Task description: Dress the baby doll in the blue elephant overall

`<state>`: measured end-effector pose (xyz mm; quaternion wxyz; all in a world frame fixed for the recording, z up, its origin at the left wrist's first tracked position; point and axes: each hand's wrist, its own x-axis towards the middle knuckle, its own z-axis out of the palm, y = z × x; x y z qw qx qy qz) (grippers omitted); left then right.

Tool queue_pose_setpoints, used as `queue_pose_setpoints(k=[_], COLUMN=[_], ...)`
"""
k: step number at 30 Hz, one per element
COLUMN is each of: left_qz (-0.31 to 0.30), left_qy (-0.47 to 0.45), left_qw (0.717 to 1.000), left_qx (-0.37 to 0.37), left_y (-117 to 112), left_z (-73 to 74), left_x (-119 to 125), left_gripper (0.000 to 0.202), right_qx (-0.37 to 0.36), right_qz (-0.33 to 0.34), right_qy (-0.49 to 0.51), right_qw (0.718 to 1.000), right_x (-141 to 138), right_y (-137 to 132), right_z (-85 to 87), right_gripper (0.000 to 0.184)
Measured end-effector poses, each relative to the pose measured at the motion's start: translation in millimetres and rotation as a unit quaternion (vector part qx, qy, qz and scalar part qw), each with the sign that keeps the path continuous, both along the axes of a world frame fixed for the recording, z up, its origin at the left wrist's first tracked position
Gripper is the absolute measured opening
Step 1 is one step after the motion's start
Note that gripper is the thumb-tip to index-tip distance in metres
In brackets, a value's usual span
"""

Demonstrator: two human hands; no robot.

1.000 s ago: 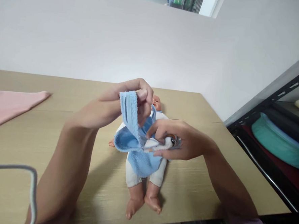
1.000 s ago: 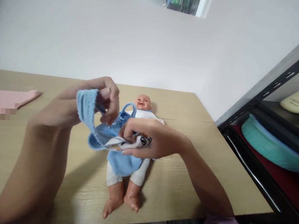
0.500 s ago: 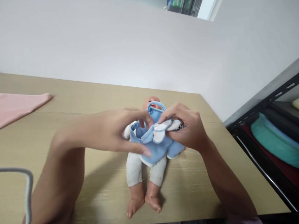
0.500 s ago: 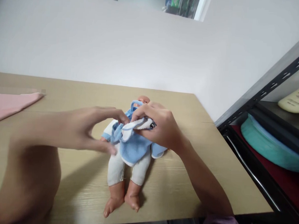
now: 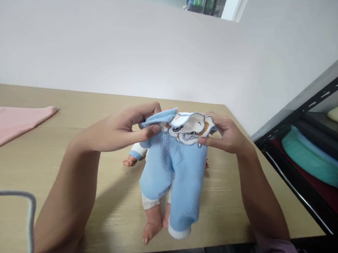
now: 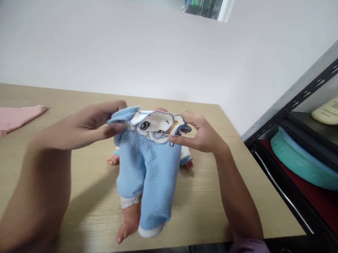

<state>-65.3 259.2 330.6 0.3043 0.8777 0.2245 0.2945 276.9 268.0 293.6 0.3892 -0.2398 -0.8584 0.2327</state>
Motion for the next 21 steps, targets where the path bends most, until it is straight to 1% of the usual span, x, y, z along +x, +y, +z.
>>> queue_pose_setpoints(k=[2, 5, 6, 8, 10, 11, 13, 15, 16, 18, 19, 21], left_qz=[0.017, 0.010, 0.005, 0.003, 0.011, 0.019, 0.035, 0.036, 0.026, -0.005, -0.020, -0.042], left_qy=[-0.014, -0.077, -0.099, -0.133, -0.153, -0.155, -0.129, -0.060, -0.018, 0.058, 0.083, 0.090], left_qw=[0.999, 0.994, 0.992, 0.986, 0.982, 0.981, 0.986, 0.995, 0.997, 0.997, 0.995, 0.995], left_qx=[-0.029, -0.073, -0.083, -0.100, -0.112, -0.113, -0.099, -0.075, -0.065, -0.054, -0.048, -0.025], left_y=[2.4, 5.4, 6.0, 6.3, 5.7, 5.5, 6.3, 9.8, 12.6, 19.1, 22.1, 26.2], left_z=[-4.0, -11.7, -14.5, -19.4, -21.7, -21.4, -18.2, -13.3, -11.2, -9.3, -9.6, -12.7], left_x=[2.3, 12.5, 17.4, 27.3, 33.7, 34.4, 29.8, 18.3, 11.4, -0.8, -4.8, -6.4], left_gripper=[0.022, 0.024, 0.025, 0.027, 0.026, 0.025, 0.024, 0.027, 0.028, 0.025, 0.022, 0.018], right_qx=[-0.039, -0.134, -0.163, -0.213, -0.247, -0.252, -0.230, -0.202, -0.189, -0.173, -0.169, -0.170], right_qz=[0.022, 0.040, 0.043, 0.058, 0.082, 0.093, 0.087, 0.045, 0.018, -0.022, -0.029, -0.025], right_qy=[0.011, -0.004, -0.020, -0.069, -0.114, -0.123, -0.103, -0.063, -0.044, -0.017, -0.014, -0.040], right_qw=[0.999, 0.990, 0.985, 0.973, 0.959, 0.955, 0.964, 0.976, 0.981, 0.985, 0.985, 0.984], right_x=[-2.0, -10.2, -13.3, -18.9, -22.3, -23.1, -22.9, -21.5, -20.7, -20.4, -21.0, -24.6], right_y=[0.6, 2.5, 4.2, 8.6, 12.3, 13.0, 12.1, 8.5, 6.4, 2.6, 1.2, -0.3], right_z=[-4.7, -14.2, -18.5, -27.2, -33.5, -35.0, -33.9, -28.8, -25.6, -19.8, -17.6, -15.7], right_gripper=[0.030, 0.061, 0.066, 0.066, 0.066, 0.064, 0.054, 0.038, 0.034, 0.035, 0.038, 0.044])
